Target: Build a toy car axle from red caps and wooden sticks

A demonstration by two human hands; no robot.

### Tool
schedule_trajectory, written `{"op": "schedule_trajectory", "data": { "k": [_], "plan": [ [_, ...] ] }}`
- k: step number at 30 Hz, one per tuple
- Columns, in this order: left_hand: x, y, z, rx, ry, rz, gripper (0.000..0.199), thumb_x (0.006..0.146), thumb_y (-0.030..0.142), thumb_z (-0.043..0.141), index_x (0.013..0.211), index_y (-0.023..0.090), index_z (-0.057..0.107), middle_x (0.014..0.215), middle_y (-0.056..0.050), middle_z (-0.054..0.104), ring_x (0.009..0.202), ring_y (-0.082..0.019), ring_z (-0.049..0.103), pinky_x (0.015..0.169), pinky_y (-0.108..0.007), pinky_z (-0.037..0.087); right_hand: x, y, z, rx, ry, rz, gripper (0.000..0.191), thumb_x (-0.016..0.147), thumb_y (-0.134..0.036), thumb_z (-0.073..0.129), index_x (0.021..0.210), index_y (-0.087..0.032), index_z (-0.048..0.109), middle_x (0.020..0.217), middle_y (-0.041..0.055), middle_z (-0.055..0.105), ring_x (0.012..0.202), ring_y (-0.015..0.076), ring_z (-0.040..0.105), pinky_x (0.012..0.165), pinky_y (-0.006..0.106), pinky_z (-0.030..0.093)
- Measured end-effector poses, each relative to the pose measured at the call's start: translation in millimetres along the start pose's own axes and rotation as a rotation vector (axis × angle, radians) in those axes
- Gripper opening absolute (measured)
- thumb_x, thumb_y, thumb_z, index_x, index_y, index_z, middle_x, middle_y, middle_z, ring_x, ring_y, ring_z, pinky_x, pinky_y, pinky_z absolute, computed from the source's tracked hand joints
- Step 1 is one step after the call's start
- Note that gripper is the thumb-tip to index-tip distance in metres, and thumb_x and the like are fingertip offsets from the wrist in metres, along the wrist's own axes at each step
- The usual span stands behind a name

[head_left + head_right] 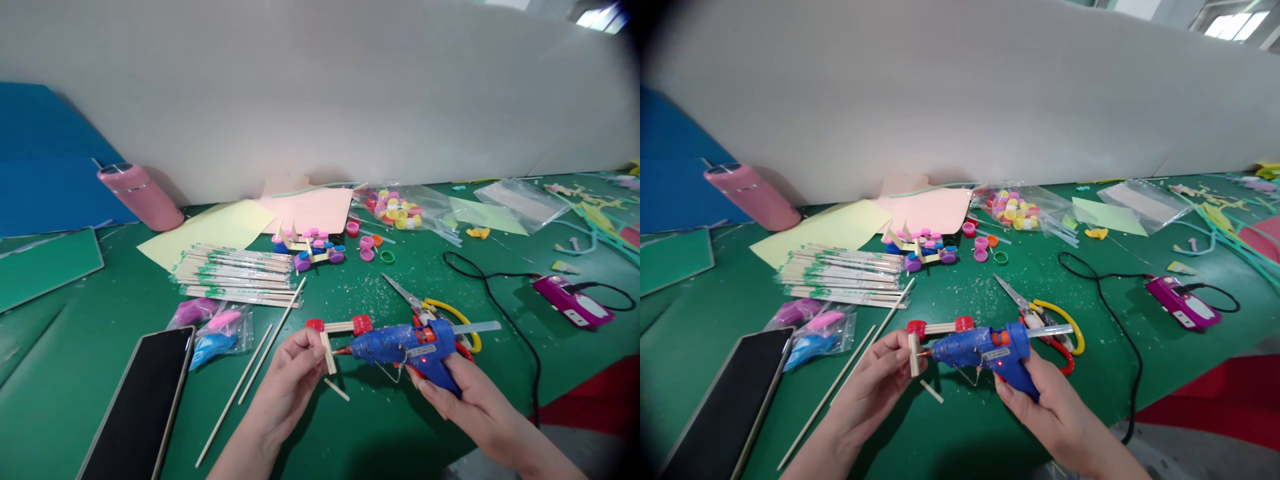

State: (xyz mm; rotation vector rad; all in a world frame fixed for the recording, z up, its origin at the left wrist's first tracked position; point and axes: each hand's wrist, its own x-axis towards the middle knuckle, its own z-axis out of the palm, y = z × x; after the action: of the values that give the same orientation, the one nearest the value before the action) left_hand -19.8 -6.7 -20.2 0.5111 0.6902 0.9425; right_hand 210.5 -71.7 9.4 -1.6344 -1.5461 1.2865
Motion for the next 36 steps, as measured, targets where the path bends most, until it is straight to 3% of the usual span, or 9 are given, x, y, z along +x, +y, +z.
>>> {"op": "schedule_trajectory", "data": {
  "k": [36],
  "plan": [
    [1,2,1.1,0.018,0.008,0.005,0.015,0.068,0.020,0.069,0.060,0.015,0.056,0.053,0.003,0.050,0.051,-0.008,0.039,0.052,-0.019,0.030,-11,-3,-1,-0.103,0.098,0.049,0.024,0.080,-0.040,0.048,0.087,-0.020,0.061,0.071,0.0009,0.059,0.063,0.0152,0.053,0.056,0.022,0.046]
  ]
}}
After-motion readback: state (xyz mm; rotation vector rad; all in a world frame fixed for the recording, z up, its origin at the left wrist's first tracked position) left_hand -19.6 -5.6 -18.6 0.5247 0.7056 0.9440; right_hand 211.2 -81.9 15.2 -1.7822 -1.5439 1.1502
